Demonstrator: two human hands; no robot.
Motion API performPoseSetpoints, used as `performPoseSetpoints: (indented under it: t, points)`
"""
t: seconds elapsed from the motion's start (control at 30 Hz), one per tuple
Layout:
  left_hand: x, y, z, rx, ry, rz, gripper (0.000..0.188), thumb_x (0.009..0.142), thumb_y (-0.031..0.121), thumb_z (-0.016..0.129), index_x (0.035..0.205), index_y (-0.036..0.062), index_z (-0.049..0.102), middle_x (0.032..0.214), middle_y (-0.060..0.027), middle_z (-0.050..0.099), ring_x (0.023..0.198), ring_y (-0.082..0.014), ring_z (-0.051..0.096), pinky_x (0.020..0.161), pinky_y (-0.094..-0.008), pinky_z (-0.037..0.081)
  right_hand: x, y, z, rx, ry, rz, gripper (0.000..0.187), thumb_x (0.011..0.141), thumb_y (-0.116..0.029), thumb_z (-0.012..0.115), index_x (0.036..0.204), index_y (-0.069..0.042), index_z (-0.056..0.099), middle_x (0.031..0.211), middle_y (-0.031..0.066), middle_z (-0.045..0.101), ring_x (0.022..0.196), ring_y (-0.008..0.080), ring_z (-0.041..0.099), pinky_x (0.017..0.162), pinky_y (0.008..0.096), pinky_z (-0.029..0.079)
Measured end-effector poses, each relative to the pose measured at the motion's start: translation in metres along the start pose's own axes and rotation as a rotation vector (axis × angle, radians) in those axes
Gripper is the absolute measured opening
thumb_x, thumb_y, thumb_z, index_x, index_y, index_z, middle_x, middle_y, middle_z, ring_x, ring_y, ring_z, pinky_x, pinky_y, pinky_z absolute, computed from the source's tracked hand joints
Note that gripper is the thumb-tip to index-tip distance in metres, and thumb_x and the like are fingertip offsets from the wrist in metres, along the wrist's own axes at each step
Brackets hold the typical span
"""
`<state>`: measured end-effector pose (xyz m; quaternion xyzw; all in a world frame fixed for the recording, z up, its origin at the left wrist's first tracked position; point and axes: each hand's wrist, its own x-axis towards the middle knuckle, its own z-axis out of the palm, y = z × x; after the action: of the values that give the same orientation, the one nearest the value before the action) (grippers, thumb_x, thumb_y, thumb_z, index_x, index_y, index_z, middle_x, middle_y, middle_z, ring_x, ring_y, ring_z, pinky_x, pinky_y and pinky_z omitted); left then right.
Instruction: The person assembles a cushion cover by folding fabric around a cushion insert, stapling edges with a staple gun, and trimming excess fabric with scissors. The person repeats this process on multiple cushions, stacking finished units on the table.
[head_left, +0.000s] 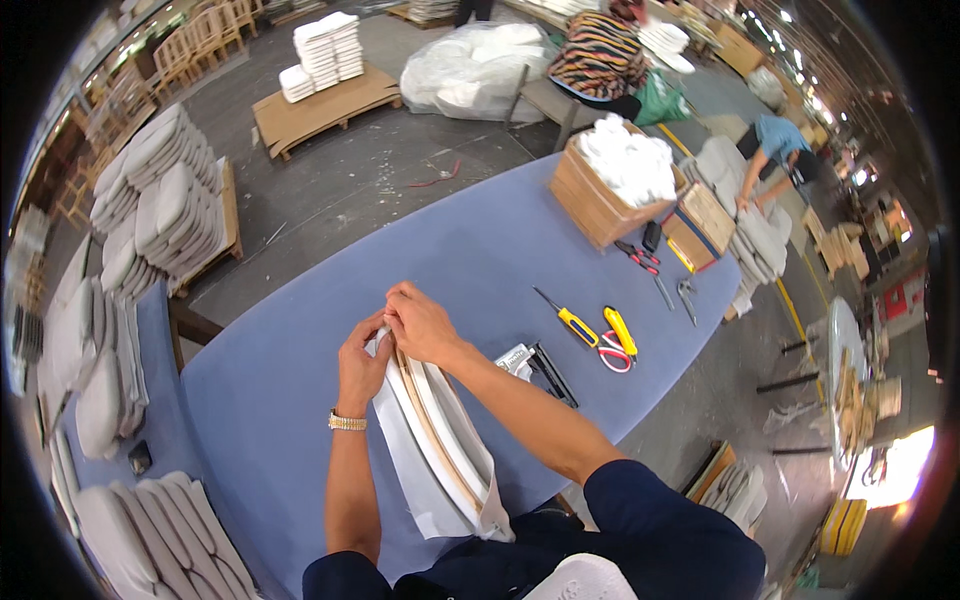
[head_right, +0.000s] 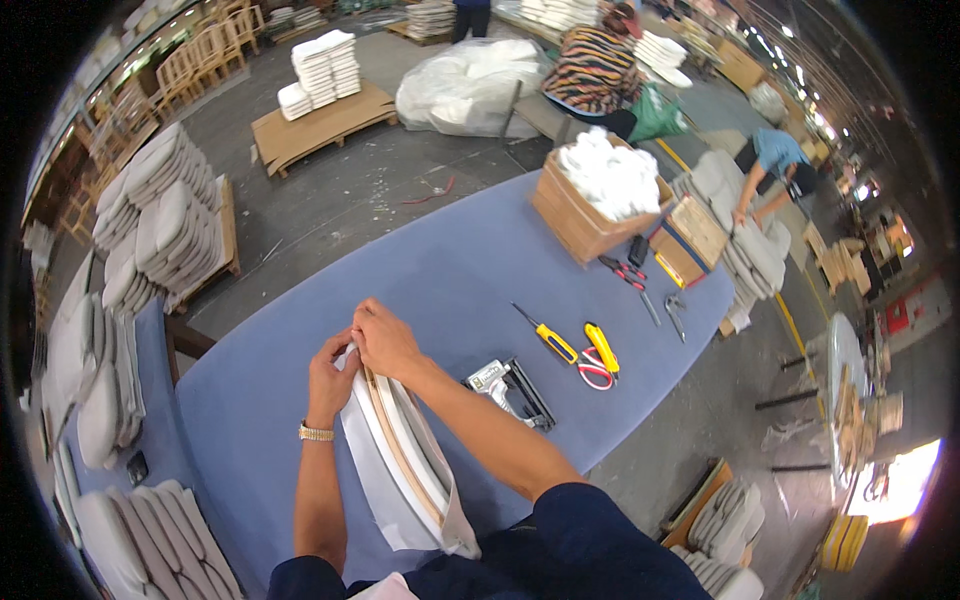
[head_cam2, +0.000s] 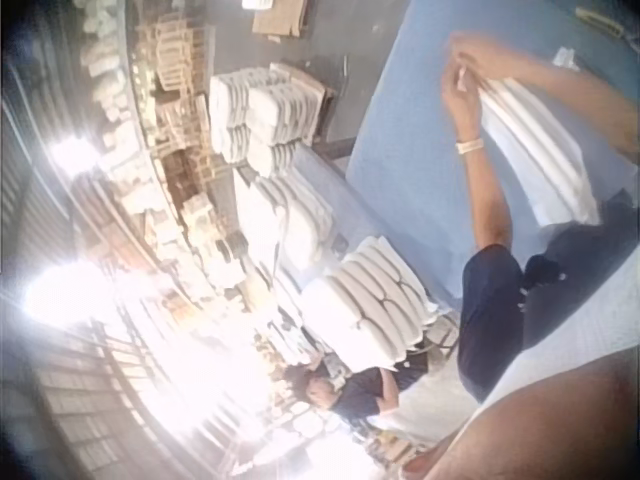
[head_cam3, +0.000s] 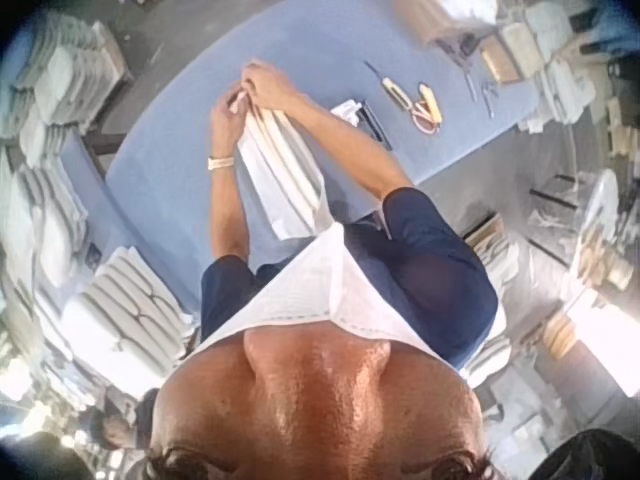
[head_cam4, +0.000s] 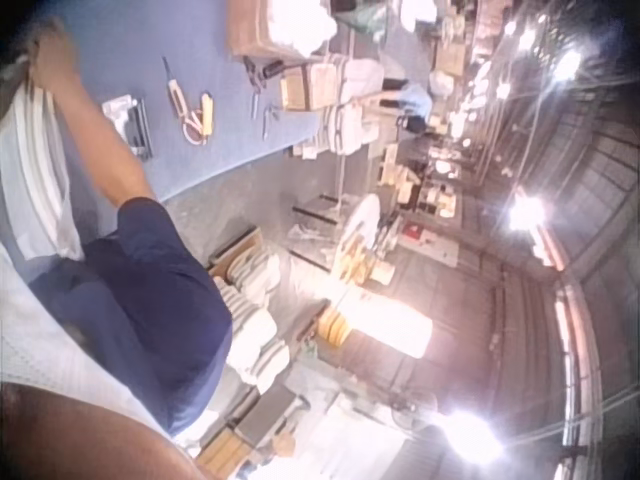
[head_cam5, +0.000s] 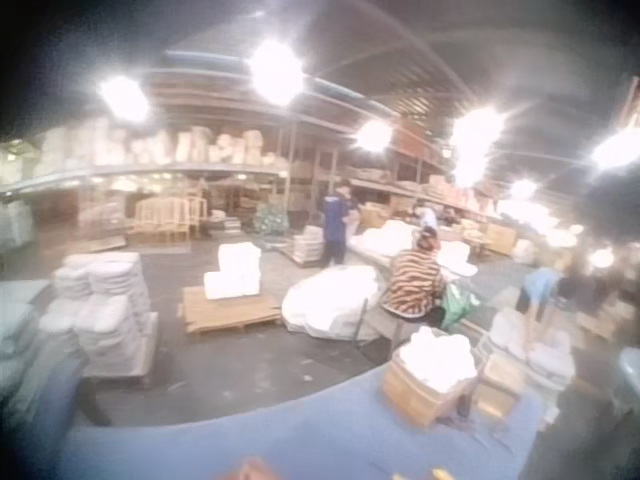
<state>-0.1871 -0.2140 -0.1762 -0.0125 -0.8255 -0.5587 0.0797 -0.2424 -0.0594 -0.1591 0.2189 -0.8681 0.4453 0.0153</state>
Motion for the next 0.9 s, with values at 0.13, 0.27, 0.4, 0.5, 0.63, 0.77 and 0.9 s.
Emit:
performPoseSetpoints:
  t: [0.13,0.27,0.4,0.5,0.63,0.77,0.9]
  points:
    - [-0.002,-0.004,-0.005,0.04,0.063,0.004,0.032,0.09,0.003,0.072,0.122,0.0022,0.072,0.126,-0.0123,0.072,0.111,-0.0252,0.07,0.098,-0.0355,0.054,-0.005,-0.006,0.005,0.073,0.029,-0.022,0.018,0.089,-0.011,0.072,0.103,-0.004,0.065,0.112,0.0124,0.068,0.097,0.0322,0.068,0.083,0.0408,0.054]
    - [0.0,-0.015,-0.015,-0.03,0.114,0.019,0.026,0.09,0.005,0.073,0.116,0.0025,0.075,0.119,-0.0131,0.074,0.109,-0.0253,0.071,0.095,-0.0344,0.055,-0.01,-0.008,0.009,0.346,0.049,0.091,0.032,0.088,-0.02,0.079,0.111,-0.005,0.064,0.104,0.0108,0.07,0.09,0.0243,0.07,0.08,0.038,0.055]
    - [-0.004,-0.012,-0.018,-0.098,0.131,0.017,0.022,0.092,0.006,0.072,0.113,0.0018,0.076,0.123,-0.0154,0.073,0.113,-0.0274,0.07,0.097,-0.0355,0.054,0.001,0.009,0.01,0.228,-0.139,0.211,0.04,0.086,-0.032,0.081,0.11,-0.005,0.064,0.091,0.0117,0.072,0.083,0.0254,0.071,0.076,0.0386,0.056]
    - [-0.015,-0.012,-0.031,-0.087,0.079,0.056,0.029,0.092,0.006,0.071,0.12,0.0031,0.074,0.129,-0.0157,0.07,0.121,-0.0279,0.067,0.103,-0.0364,0.051,0.005,0.013,0.01,0.17,-0.296,0.201,0.032,0.093,-0.033,0.075,0.1,-0.003,0.065,0.08,0.0119,0.069,0.077,0.0216,0.069,0.071,0.0376,0.054]
    - [-0.019,-0.006,-0.028,-0.15,0.059,0.047,0.039,0.091,0.003,0.067,0.129,0.0051,0.07,0.135,-0.0149,0.067,0.125,-0.0289,0.064,0.108,-0.0375,0.048,-0.002,0.01,0.0,0.428,-0.334,0.345,0.03,0.104,-0.03,0.062,0.092,-0.003,0.063,0.07,0.0006,0.055,0.068,0.0094,0.049,0.059,0.0318,0.042]
    - [-0.01,-0.008,-0.036,-0.085,0.031,0.039,0.038,0.091,0.002,0.067,0.128,0.0061,0.071,0.134,-0.0129,0.068,0.12,-0.0285,0.067,0.103,-0.0378,0.052,0.003,0.01,0.009,0.444,-0.299,0.343,0.037,0.108,-0.029,0.056,0.083,-0.002,0.057,0.067,-0.0036,0.043,0.066,0.0081,0.039,0.057,0.0306,0.036]
    - [-0.003,-0.005,-0.038,0.128,-0.035,0.049,0.031,0.091,0.005,0.07,0.122,0.0062,0.074,0.131,-0.0111,0.069,0.111,-0.0285,0.071,0.094,-0.0378,0.057,0.003,0.013,0.012,0.482,-0.292,0.33,0.041,0.109,-0.031,0.055,0.081,-0.001,0.055,0.069,-0.0044,0.043,0.068,0.0076,0.039,0.058,0.0298,0.037]
